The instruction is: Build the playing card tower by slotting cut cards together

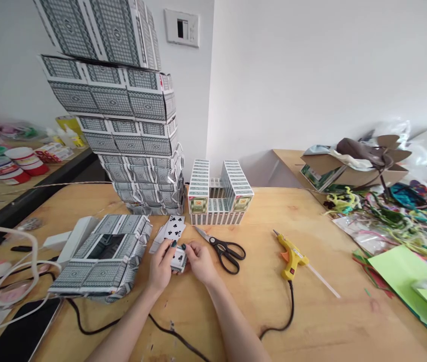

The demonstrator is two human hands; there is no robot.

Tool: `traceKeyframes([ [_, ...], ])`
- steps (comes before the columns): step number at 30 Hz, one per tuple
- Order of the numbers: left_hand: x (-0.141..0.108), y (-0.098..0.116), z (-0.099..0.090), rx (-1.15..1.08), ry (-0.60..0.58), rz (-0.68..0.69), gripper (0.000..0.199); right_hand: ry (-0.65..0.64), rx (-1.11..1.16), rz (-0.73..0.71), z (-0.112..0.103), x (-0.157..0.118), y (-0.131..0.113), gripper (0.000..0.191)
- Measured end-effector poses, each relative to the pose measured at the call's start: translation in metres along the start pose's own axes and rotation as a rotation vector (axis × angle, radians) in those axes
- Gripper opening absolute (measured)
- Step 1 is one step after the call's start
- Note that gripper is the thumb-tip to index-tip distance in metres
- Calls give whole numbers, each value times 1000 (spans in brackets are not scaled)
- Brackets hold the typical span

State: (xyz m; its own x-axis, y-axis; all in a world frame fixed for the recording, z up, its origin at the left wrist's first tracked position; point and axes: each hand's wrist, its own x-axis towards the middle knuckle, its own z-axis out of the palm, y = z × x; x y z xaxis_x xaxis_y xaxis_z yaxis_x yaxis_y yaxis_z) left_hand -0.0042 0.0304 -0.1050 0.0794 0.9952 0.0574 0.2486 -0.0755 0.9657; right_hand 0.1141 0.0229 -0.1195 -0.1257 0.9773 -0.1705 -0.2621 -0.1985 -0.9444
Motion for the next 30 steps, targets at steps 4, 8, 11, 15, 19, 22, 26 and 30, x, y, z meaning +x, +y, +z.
traceKeyframes([
  [4, 3, -3, 1, 126, 29, 93, 18, 76, -131, -109, -4, 2, 4, 36],
  [8, 5, -2, -1, 279, 16, 171, 19, 115, -235, -196, -5, 1, 1, 35],
  [11, 6, -1, -2, 330, 8, 208, 17, 121, -269, -210, -3, -1, -2, 34],
  [15, 6, 0, -3, 338, -1, 237, 15, 143, -309, -216, -2, -2, -2, 34],
  [19, 6, 2, -2, 316, 3, 224, 15, 177, -367, -218, -3, -2, 1, 33],
  [22, 6, 3, -3, 287, 6, 181, 18, 175, -382, -219, -4, -2, 0, 32],
  [26, 7, 1, -4, 267, 2, 146, 23, 161, -343, -206, -4, -1, -4, 32],
  [30, 8, -2, -4, 282, -20, 137, 23, 117, -242, -101, -5, -2, -9, 32],
])
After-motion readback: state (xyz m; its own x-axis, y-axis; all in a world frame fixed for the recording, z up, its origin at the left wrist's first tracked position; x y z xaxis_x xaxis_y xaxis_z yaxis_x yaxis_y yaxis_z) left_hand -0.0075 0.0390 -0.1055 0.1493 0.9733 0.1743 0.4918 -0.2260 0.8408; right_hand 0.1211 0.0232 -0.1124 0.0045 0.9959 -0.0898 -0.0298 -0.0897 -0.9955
